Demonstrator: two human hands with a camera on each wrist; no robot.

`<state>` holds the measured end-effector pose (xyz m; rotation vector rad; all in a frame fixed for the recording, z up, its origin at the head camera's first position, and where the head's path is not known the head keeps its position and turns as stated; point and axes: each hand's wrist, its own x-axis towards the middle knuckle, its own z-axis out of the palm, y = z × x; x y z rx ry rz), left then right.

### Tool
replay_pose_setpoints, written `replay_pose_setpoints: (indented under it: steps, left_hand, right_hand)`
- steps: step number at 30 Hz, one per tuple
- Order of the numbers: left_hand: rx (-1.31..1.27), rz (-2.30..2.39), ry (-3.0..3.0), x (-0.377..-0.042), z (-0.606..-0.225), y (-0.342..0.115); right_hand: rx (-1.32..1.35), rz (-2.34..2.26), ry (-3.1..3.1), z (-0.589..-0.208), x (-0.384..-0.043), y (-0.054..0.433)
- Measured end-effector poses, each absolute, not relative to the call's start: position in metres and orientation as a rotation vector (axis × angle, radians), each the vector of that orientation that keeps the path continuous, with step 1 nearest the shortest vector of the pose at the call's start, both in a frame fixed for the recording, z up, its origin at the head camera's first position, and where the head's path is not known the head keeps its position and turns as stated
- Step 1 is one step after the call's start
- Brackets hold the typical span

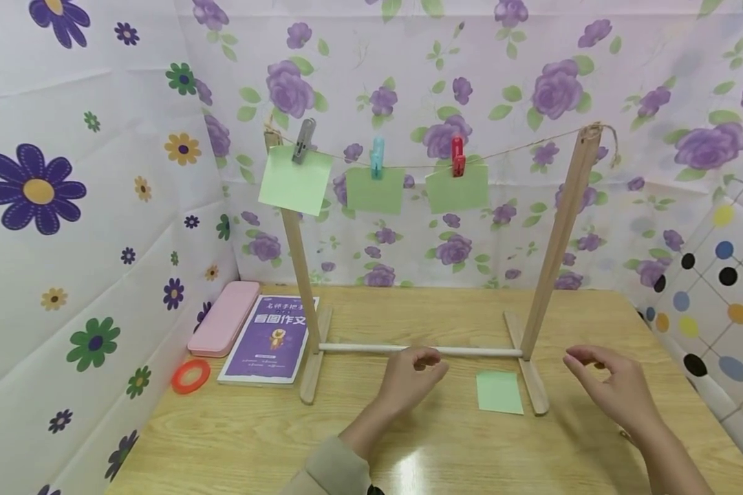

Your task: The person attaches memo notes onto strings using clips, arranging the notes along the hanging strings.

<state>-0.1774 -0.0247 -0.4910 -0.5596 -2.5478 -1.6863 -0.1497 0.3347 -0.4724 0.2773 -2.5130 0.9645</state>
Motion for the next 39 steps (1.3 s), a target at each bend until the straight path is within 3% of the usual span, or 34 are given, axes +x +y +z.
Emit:
replay_pose_setpoints:
  steps: [12, 25, 39]
  left_hand:
    - [-0.566, -1.591, -2.528, -0.175, -0.513, -0.018]
    - [-0.492, -1.799, -2.585, -0.180, -0.534, 0.001]
    - [-0.559, -1.724, -2.616, -0.189, -0.549, 0.040]
  right_hand:
    - [0.085, 0.906, -2.660, -0.508, -0.125, 0.378]
    - [-0.144, 0.930, -2.872, -0.533, -0.107, 0.409]
    - [-0.263, 0.939, -3.055, -0.542, -0.101, 0.433]
